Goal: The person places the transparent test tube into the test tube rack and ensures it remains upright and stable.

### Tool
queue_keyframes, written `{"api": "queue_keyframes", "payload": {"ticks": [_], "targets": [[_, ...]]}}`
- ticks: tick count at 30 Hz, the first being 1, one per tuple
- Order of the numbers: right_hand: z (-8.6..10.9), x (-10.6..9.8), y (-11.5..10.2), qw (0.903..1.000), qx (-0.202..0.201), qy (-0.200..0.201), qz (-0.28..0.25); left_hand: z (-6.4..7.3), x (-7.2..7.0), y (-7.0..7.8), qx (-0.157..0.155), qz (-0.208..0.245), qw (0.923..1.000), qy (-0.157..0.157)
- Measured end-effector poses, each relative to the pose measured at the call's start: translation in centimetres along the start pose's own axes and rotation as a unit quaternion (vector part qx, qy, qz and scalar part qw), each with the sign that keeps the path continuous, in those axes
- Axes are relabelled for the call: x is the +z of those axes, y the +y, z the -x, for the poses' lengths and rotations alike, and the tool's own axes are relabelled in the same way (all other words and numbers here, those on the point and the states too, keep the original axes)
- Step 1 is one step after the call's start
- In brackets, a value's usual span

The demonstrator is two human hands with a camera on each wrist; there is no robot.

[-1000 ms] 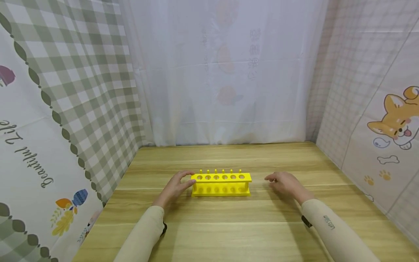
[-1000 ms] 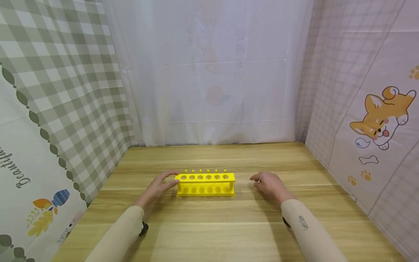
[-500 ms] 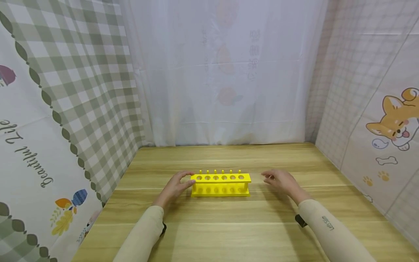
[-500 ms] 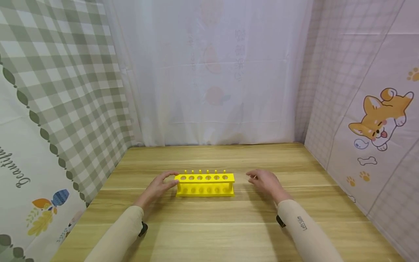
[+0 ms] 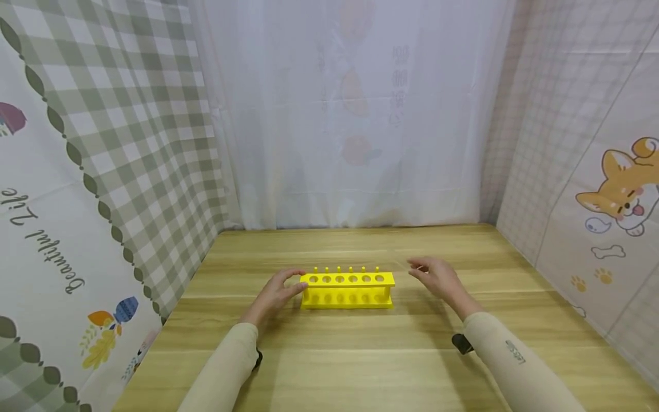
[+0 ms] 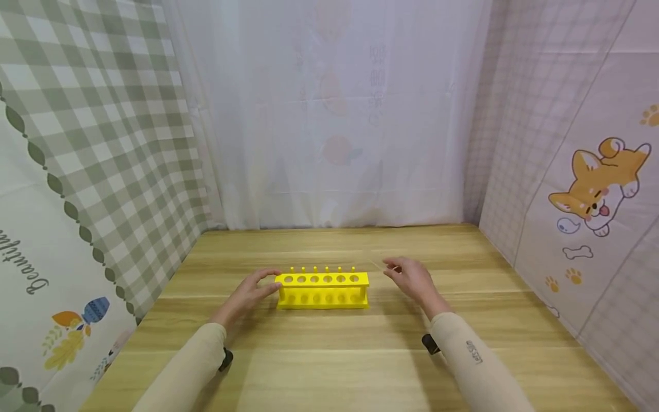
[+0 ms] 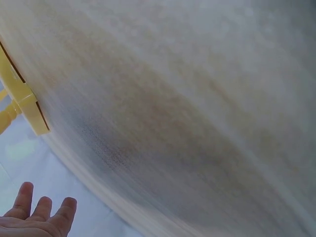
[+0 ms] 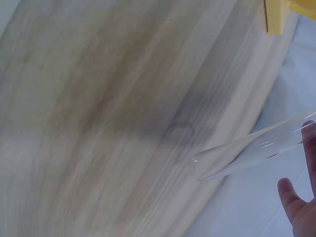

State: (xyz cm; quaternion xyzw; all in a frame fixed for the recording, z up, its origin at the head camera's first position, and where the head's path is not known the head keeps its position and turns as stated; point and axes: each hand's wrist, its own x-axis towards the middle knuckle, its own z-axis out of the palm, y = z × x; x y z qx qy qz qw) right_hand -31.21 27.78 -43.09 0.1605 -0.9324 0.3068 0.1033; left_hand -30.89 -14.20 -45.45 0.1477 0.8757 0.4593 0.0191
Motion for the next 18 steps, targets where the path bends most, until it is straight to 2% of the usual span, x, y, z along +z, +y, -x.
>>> {"api": "queue_keyframes", "payload": {"ticks": [10,18], "targets": [[0.0,0.6,-1.2,0.9977,0.016,0.051,-0.042,0.3,0.1,-0.4,-0.003,0.001,1.0,-0.001],[-0.5,0.3,-1.8,0.9879,0.062,0.087,-0.113,0.0,0.1,-0.2,-0.002,0.006,1.0,0.002]]}}
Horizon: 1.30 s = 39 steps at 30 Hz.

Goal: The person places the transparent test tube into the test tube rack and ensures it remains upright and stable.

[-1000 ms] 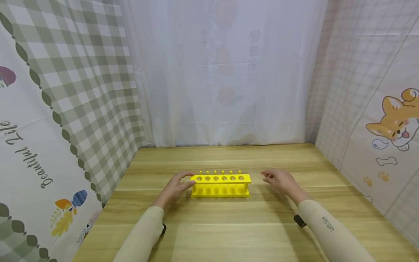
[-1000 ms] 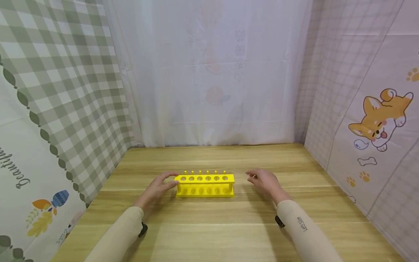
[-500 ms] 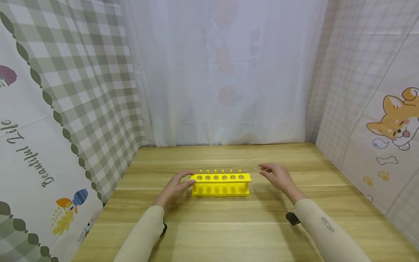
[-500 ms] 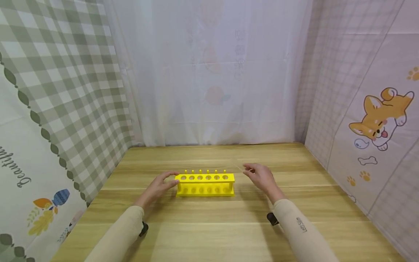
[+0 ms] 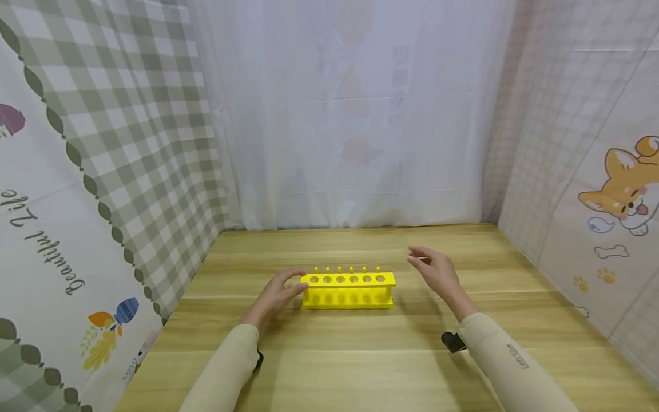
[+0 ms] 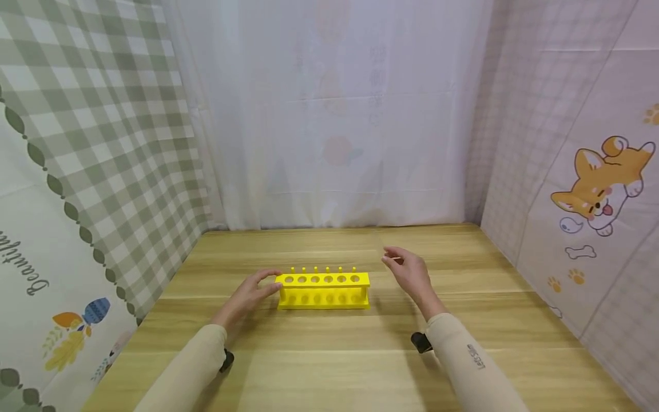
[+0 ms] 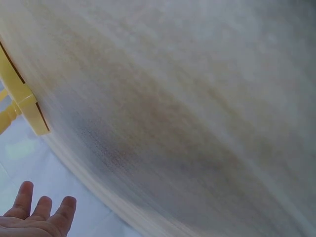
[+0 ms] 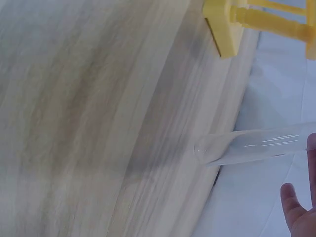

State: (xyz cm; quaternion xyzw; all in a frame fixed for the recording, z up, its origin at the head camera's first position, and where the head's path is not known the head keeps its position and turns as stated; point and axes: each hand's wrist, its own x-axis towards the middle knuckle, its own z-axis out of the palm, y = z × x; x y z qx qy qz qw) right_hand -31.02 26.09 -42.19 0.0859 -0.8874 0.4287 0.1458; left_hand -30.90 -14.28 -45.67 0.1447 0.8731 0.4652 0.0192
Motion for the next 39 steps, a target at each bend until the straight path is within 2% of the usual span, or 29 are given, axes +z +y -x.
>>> {"api": "queue_keyframes", "payload": {"ticks": [7,16,27,39], "targets": [[-0.1,-0.2,-0.7,0.9969,0.024,0.029,-0.069,0.0,0.1,-0.1,-0.005,0.005,1.0,-0.001],[-0.5,-0.5,-1.8,0.9798,0.049,0.06,-0.185,0.1,0.0,0.1,-0.004,0.011,0.9999,-0.002],[-0.9,-0.7,-2.8,0.9654,0.065,0.073,-0.242,0.1,0.1,0.0,-0.002,0.015,0.9999,-0.003],[-1.0,-0.8,-3.7,0.9459,0.057,0.095,-0.305,0.0,0.0,-0.1,-0.012,0.017,0.9998,-0.005]]}}
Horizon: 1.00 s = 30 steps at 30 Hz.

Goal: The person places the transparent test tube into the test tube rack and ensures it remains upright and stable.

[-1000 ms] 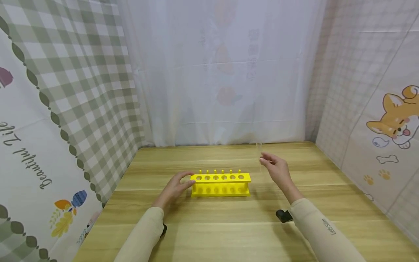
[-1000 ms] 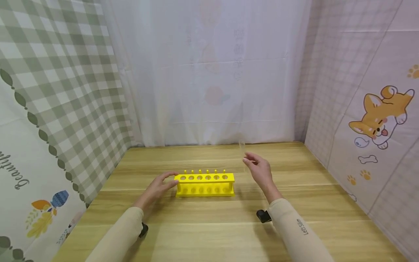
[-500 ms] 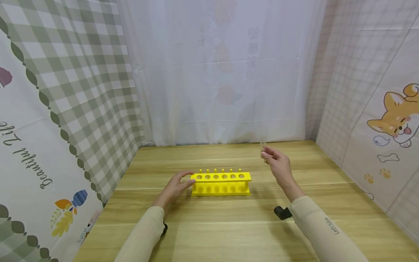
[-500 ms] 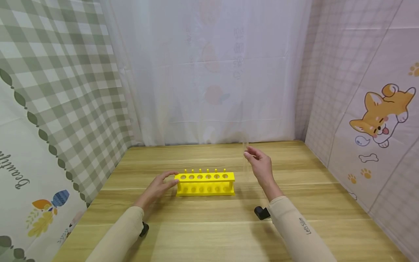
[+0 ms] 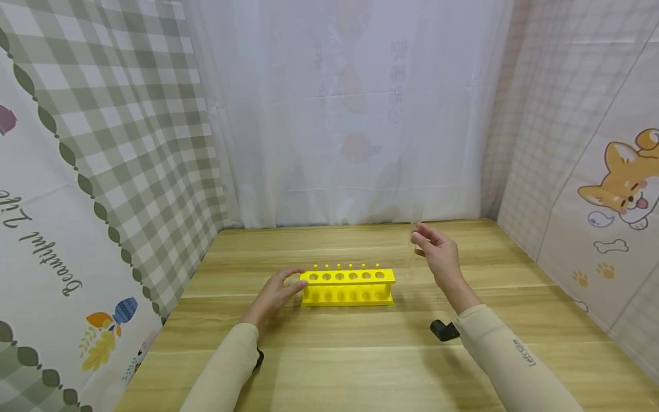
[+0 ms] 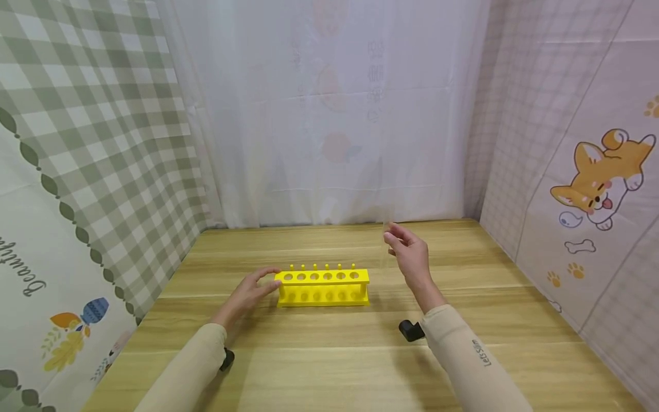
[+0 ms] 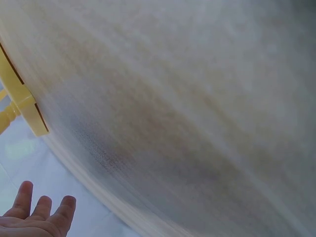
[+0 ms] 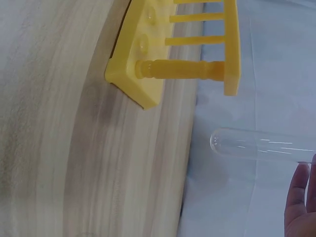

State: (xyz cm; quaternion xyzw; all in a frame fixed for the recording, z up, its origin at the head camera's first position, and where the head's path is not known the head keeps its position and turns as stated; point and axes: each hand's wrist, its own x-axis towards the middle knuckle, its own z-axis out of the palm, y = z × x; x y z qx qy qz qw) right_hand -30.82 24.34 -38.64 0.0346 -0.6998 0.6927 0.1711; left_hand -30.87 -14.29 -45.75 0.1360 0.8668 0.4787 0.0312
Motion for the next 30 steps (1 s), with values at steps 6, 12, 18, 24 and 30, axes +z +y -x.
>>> {"api": "queue_keyframes", "payload": {"ticks": [6,12,18,24,30], "targets": [[0.0,0.7,-1.0,0.9996,-0.013,-0.005,-0.026,0.0,0.0,0.1,0.0,-0.002,1.0,0.0],[0.1,1.5,-1.8,0.9991,-0.029,-0.012,-0.028,0.0,0.0,0.2,0.002,-0.004,1.0,0.002],[0.3,2.1,-2.2,0.9987,-0.041,-0.013,-0.027,0.0,0.1,0.2,0.003,-0.001,1.0,-0.001],[0.4,2.5,-2.3,0.9985,-0.044,-0.018,-0.027,0.0,0.1,0.0,0.011,0.0,0.9999,-0.002],[0.5,3.0,-2.3,0.9983,-0.046,-0.029,-0.019,0.1,0.0,0.1,0.014,-0.003,0.9999,-0.001]]}}
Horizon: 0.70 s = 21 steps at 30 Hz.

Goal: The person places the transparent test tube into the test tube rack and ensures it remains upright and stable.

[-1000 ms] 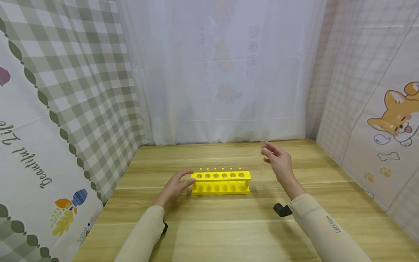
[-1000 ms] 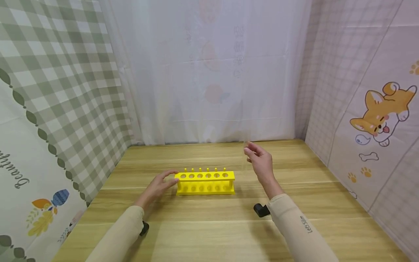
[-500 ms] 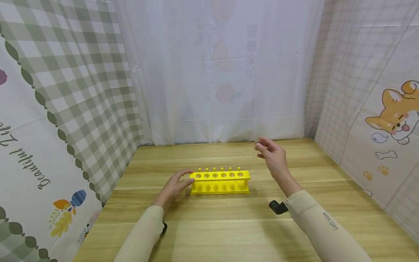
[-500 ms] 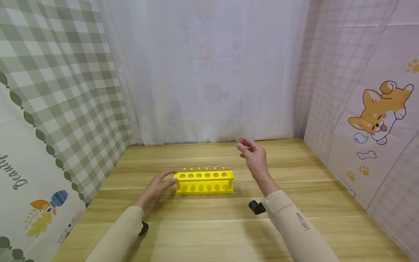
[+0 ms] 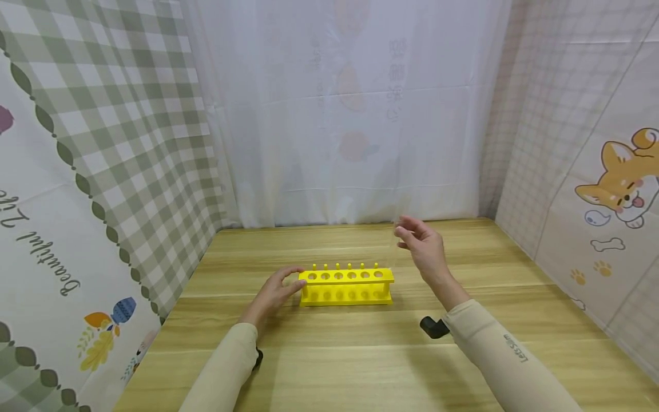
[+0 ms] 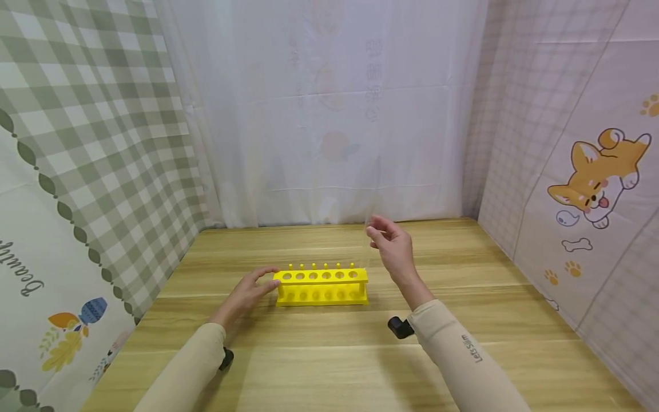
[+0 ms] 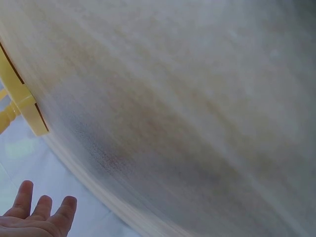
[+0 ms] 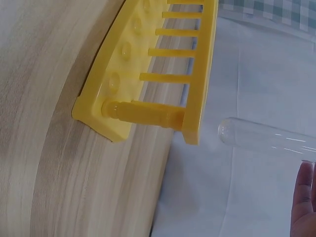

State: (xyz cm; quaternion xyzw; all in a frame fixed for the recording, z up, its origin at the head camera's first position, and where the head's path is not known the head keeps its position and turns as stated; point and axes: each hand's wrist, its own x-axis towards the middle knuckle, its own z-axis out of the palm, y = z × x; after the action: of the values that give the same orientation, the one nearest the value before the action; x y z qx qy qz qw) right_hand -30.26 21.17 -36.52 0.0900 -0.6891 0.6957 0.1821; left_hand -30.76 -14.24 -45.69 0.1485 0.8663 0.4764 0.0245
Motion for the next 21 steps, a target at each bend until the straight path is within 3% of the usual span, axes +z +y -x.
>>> {"api": "queue_keyframes", "payload": {"ticks": [21], "targets": [[0.5,1.7,0.2,0.9988,-0.006,-0.033,0.036,0.0,0.0,0.1,-0.003,-0.001,1.0,0.001]]}}
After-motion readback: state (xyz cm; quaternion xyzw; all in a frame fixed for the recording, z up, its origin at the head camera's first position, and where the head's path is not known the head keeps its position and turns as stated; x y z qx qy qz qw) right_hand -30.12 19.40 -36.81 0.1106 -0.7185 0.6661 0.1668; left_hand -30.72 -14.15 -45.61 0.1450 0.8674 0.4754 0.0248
